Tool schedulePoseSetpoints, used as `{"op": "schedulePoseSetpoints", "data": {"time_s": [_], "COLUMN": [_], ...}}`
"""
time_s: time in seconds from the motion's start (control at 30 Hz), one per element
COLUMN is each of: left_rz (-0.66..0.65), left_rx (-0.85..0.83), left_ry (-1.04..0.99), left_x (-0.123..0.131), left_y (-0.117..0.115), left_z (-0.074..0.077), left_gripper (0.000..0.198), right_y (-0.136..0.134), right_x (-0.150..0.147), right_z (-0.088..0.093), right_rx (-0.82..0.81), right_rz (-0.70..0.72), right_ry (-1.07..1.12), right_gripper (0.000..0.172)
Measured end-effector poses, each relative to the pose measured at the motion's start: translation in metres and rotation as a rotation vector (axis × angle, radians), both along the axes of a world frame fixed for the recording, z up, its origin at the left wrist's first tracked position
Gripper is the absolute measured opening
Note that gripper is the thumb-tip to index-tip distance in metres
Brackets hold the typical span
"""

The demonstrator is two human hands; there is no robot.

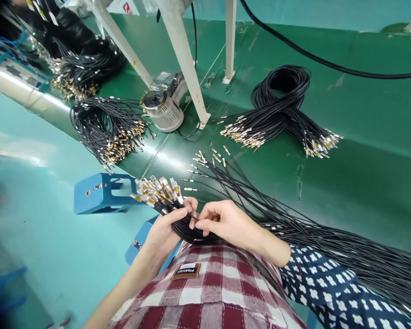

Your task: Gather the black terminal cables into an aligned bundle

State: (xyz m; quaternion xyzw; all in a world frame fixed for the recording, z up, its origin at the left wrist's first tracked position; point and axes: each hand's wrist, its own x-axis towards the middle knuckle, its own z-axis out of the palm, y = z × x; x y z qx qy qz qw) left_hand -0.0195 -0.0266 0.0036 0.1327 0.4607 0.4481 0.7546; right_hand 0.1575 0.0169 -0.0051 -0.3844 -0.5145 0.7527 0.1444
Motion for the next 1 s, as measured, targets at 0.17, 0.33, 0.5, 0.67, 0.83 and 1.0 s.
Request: {"op": "schedulePoseSetpoints", "data": {"time_s": [0.17, 0.33, 0.5, 0.67, 0.83, 1.0], "left_rz": [0.055, 0.066, 0.099, 0.196, 0.234, 0.173], "left_rx": [0.026, 0.058, 0.085, 0.058, 0.011, 0.03], "left_ry": [0.009, 0.051, 0.034, 0.059, 0.063, 0.057], "left_x": [-0.006, -0.006, -0.003, 0.0, 0.006, 0.013], "left_y": [-0.016, -0.026, -0.029, -0.023, -0.007, 0.002], "left_z": [0.0, -0.004, -0.005, -0.008, -0.007, 0.002], "left_gripper": [0.016, 0.019, 0.016, 0.018, 0.025, 0.029], "right_y": [0.043, 0.038, 0.025, 0.031, 0.012, -0.002], "right_x": [0.015, -0.015, -0.043, -0.003, 0.038, 0.039], "right_z": [-0.048, -0.09, -0.093, -0.068, -0.037, -0.032], "right_rx": [0.281, 0.507, 0.481, 0.367, 0.127, -0.018], "right_rz": [-0.013, 0.366, 0.402, 0.199, 0.031, 0.151], "right_ry": [-0.391, -0.764, -0.671, -0.36, 0.023, 0.163], "right_gripper": [0.023, 0.031, 0.019, 0.032, 0.036, 0.041]}}
